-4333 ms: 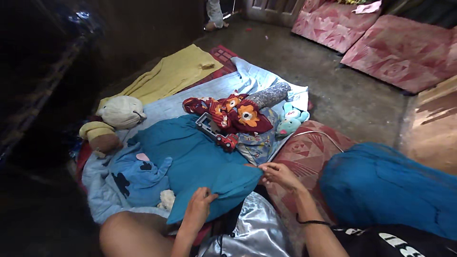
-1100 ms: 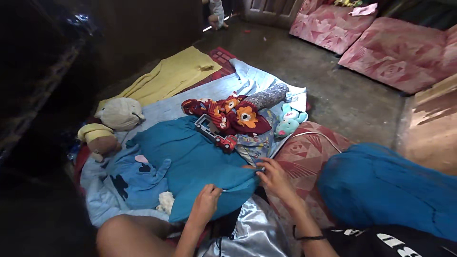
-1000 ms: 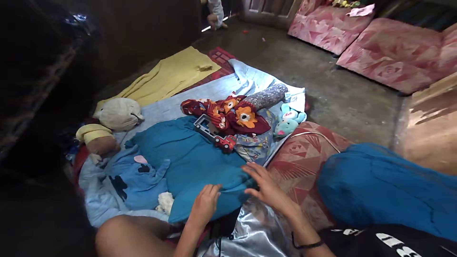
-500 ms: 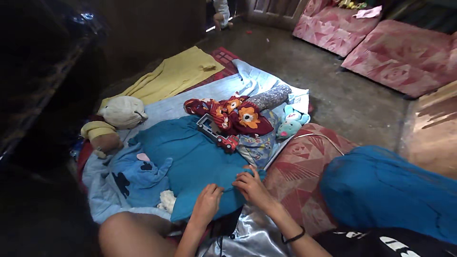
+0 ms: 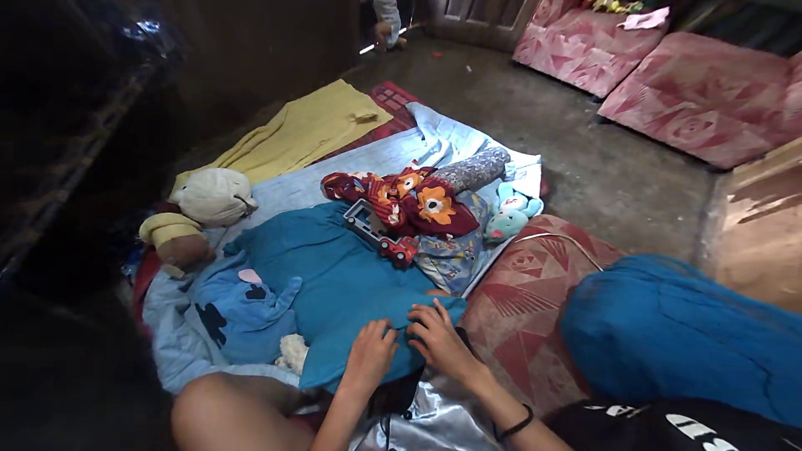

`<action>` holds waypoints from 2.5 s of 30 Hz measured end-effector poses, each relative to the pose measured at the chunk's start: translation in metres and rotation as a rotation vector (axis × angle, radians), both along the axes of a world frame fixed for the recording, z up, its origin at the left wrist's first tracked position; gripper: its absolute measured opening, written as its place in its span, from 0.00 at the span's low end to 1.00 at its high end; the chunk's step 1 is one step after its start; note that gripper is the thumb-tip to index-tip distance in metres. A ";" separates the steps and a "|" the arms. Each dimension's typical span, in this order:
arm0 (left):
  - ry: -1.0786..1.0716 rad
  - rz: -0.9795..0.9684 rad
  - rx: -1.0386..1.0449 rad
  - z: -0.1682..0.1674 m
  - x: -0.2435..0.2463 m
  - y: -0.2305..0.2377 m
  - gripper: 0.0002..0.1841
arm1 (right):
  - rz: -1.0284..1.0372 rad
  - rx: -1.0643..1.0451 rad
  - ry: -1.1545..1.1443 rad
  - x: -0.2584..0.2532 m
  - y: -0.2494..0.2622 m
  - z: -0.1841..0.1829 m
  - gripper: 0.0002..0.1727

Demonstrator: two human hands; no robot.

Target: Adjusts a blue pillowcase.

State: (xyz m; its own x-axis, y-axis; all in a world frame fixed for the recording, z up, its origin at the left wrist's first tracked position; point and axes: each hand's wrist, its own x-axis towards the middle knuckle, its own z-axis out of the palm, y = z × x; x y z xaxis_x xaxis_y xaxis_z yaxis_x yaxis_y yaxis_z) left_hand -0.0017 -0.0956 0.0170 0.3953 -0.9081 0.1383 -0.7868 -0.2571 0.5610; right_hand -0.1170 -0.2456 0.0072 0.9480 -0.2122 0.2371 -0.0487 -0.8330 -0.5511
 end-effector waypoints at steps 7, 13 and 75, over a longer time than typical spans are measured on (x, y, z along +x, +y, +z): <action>-0.063 0.032 0.006 -0.001 -0.001 -0.002 0.13 | -0.013 -0.036 -0.001 0.000 -0.002 -0.002 0.12; -0.059 0.033 -0.006 -0.001 -0.002 -0.001 0.07 | -0.007 -0.024 -0.007 0.001 -0.005 0.000 0.04; 0.197 0.093 -0.059 0.003 -0.009 -0.022 0.05 | -0.156 0.117 0.236 -0.006 -0.057 0.017 0.10</action>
